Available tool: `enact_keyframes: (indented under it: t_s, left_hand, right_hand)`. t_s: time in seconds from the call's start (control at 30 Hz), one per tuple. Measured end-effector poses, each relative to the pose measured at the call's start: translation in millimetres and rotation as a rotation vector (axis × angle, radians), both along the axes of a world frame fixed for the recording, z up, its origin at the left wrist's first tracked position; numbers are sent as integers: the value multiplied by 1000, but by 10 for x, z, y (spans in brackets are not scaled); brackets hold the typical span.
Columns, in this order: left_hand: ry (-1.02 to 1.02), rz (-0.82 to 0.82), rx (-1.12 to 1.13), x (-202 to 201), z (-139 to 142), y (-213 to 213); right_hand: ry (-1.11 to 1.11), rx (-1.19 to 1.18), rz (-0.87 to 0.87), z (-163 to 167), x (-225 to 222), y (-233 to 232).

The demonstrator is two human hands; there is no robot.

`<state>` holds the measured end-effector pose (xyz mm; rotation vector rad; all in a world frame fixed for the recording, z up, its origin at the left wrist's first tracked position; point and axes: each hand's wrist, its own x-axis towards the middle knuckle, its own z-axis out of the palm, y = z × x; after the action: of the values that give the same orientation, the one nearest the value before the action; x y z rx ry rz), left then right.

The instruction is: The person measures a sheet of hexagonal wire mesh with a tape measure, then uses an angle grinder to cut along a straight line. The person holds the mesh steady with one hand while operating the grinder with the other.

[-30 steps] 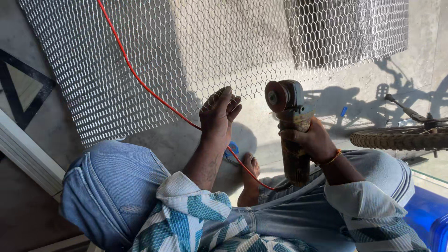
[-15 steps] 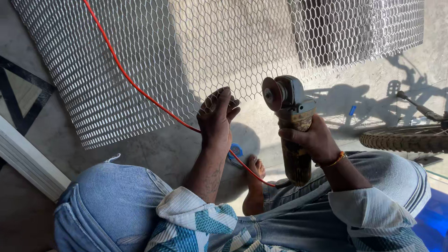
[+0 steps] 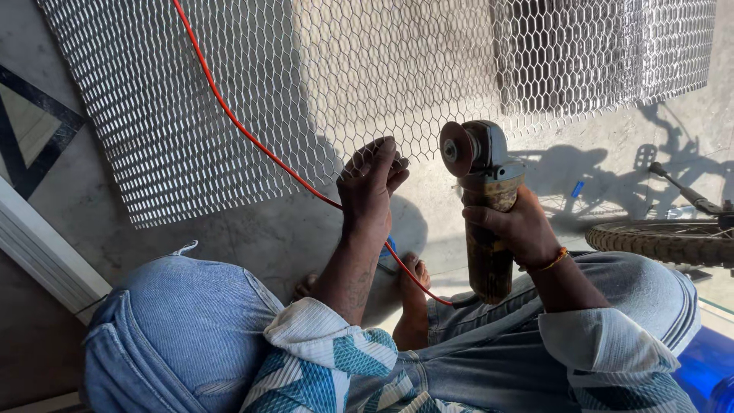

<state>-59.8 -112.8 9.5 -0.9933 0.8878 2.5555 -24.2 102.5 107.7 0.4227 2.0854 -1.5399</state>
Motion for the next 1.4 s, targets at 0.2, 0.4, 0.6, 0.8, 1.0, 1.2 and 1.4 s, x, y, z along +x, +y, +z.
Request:
enact_keyframes:
  t_s: [0.2, 0.4, 0.6, 0.8, 1.0, 1.2, 1.4]
  left_hand:
    - [-6, -18, -2, 20, 20, -20]
    - [39, -23, -9, 37, -14, -18]
    - [31, 0, 8, 55, -78, -7]
    - [34, -3, -4, 44, -101, -17]
    - [31, -3, 11, 25, -125, -26]
    - [29, -18, 6, 3, -142, -72]
    - [39, -9, -4, -18, -151, -130]
  right_hand:
    - [-22, 60, 14, -29, -7, -14]
    - [-17, 21, 15, -68, -2, 17]
    - [-16, 58, 44, -99, 5, 10]
    - [-25, 60, 52, -113, 9, 9]
    - [-26, 66, 63, -137, 0, -8]
    - [-33, 74, 68, -155, -42, -61]
    - [-43, 58, 56, -215, -48, -111]
